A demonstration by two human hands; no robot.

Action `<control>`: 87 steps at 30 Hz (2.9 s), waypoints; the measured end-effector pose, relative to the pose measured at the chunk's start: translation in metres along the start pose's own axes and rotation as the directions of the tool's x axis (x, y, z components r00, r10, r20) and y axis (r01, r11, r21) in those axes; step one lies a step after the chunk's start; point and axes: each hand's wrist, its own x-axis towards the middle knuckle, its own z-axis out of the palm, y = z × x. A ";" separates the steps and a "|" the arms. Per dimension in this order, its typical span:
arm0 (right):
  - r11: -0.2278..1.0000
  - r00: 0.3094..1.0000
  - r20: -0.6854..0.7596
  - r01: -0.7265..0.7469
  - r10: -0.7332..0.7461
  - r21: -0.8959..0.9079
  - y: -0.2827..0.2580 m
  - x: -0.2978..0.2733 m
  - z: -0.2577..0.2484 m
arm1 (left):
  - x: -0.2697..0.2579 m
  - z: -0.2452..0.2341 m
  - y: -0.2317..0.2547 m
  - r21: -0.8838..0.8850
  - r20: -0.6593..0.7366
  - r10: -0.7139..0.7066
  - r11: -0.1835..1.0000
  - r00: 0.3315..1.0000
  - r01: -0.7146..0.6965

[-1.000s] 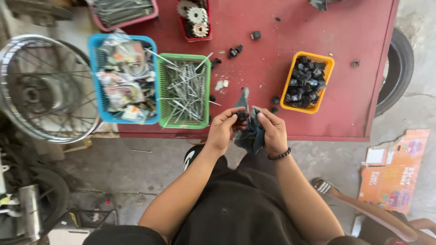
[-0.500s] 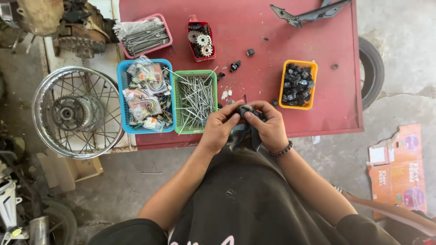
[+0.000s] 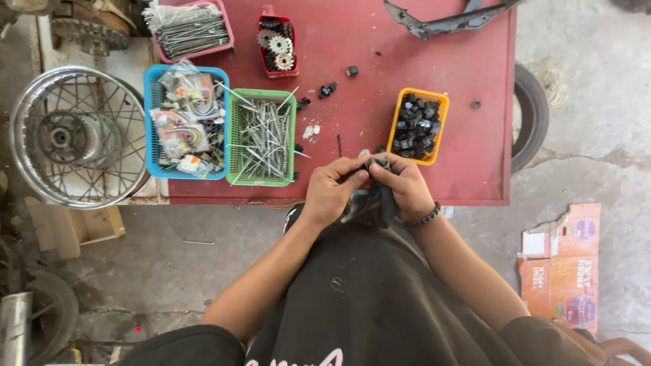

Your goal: The person cleans small black mechanical parts using a cloth, picking them up from a red table and placing them into a yellow basket. The person handles the parts one by one, wiping them thoroughly before depositing them.

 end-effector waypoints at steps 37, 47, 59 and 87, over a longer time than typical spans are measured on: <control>0.988 0.998 -0.041 0.040 -0.047 -0.147 0.030 0.018 0.073 | 0.001 -0.066 -0.029 -0.404 -0.107 -0.183 0.906 0.977 0.125; 0.957 0.981 -0.134 0.100 -0.140 -0.271 0.045 -0.001 0.084 | 0.009 -0.087 -0.031 -0.365 0.012 -0.316 0.882 0.949 0.298; 0.998 0.917 -0.397 -0.056 0.045 -0.017 0.085 0.019 -0.037 | 0.048 0.009 -0.128 -0.136 -0.132 -0.465 0.883 0.875 0.449; 0.957 0.622 -0.745 -0.281 0.242 0.076 0.213 0.129 -0.264 | 0.149 0.053 -0.395 0.778 -0.243 -0.470 0.429 0.849 0.460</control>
